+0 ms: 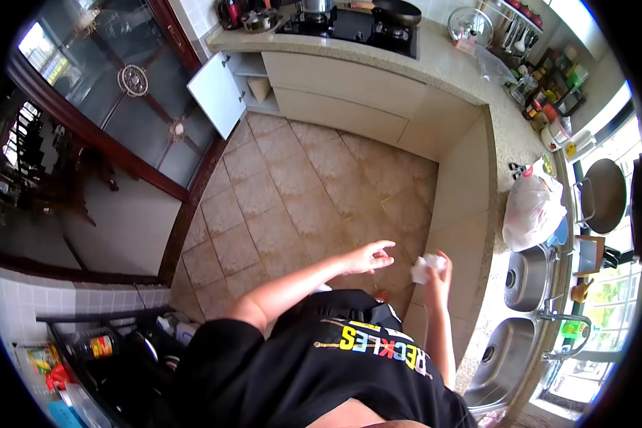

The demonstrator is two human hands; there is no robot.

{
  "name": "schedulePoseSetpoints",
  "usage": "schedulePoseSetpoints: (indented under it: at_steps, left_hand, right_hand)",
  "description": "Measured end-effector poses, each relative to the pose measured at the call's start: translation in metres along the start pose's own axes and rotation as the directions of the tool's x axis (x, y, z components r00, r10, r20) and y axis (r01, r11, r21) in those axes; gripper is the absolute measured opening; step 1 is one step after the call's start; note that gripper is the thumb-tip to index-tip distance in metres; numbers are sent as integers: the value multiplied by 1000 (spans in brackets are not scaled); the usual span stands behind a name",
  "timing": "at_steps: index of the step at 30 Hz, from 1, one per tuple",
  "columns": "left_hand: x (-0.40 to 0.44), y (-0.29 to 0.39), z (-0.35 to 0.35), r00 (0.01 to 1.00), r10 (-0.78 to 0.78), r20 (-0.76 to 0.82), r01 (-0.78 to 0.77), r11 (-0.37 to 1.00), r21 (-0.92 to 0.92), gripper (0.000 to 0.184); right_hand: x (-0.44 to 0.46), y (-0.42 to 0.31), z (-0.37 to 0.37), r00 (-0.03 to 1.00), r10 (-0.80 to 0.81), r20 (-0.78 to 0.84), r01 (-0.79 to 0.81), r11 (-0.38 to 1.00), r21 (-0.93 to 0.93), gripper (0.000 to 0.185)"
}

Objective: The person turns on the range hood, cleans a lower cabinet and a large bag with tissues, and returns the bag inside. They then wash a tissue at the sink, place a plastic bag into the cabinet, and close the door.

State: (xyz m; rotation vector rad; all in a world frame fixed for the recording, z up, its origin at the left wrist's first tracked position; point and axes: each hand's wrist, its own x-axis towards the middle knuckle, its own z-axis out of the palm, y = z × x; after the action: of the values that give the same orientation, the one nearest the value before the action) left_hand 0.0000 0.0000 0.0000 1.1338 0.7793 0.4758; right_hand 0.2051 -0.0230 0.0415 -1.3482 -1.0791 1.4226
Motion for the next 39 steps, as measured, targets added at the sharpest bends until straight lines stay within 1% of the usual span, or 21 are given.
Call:
schedulePoseSetpoints:
  at_steps: [2,5,7,9,11,12,13,14,15,16,17,19,20,22,23,25,26,29,33,36,39]
  left_hand:
    - [0,19,12,992,23,-124,-62,946,-319,71]
    - [-53,37,-54,951,24,-308,-218,758,-615,62]
    - [-60,29,-95,910,1,-414,-309,669,-676,43]
    - [-72,22,-132,868,-76,-490,-338,633,-697,36]
    - [-73,0,-170,802,-72,-593,-431,618,-657,32]
    - [-78,0,-188,782,-105,-614,-445,595,-669,31]
    - [-80,-11,-209,764,-117,-634,-480,553,-681,29]
    - [-83,-18,-229,766,-112,-634,-505,506,-699,29]
    - [-87,-25,-250,755,-111,-647,-526,487,-697,31]
    - [-88,-41,-272,712,-144,-687,-587,413,-696,31]
    - [-94,-50,-291,669,-129,-732,-642,397,-656,30]
    - [-103,-64,-327,562,-186,-806,-751,293,-591,27]
    - [-108,-73,-342,504,-197,-841,-788,293,-541,26]
    - [-104,-71,-380,488,-217,-845,-816,230,-530,25]
    - [-102,-41,-385,431,-327,-841,-842,188,-505,23]
    - [-102,-38,-412,425,-369,-827,-842,173,-510,23]
    - [-93,-26,-446,372,-423,-826,-861,176,-478,22]
    - [-79,10,-496,317,-445,-838,-857,244,-454,20]
    - [-62,22,-593,427,-389,-816,-805,247,-539,21]
    - [-42,68,-662,416,-403,-815,-793,277,-542,19]
    - [-31,90,-718,493,-229,-839,-763,350,-544,21]
  right_hand:
    - [12,-33,20,999,15,52,-10,995,-101,52]
    - [51,-33,132,842,-89,531,138,989,-52,68]
    - [74,-37,167,765,-156,625,244,968,-58,70]
    - [94,-56,184,685,-206,699,590,719,-367,74]
    - [129,-61,192,635,-280,720,694,616,-372,75]
    - [154,-58,188,700,-39,713,333,901,-278,76]
    - [179,-56,183,647,201,735,-114,979,-168,77]
    - [204,-54,177,644,307,701,-330,938,-107,61]
    - [232,-44,171,693,301,655,37,893,-449,51]
    - [264,-38,168,743,255,619,373,610,-699,42]
    - [289,-39,163,747,235,622,387,608,-694,42]
    - [326,-39,154,686,33,727,728,-33,-685,33]
    - [349,-46,157,692,19,722,722,-50,-690,33]
    - [401,-70,175,740,299,603,150,801,-580,26]
    - [418,-93,184,754,284,593,163,793,-587,26]
    - [441,-141,213,773,7,634,589,362,-722,18]
    - [488,-159,240,774,-99,625,515,673,-531,19]
    - [524,-220,282,719,-173,673,657,486,-576,20]
    - [570,-285,335,711,-258,654,665,550,-505,19]
    - [619,-329,364,661,-316,681,734,462,-498,18]
    - [652,-385,390,551,-471,689,833,360,-420,31]
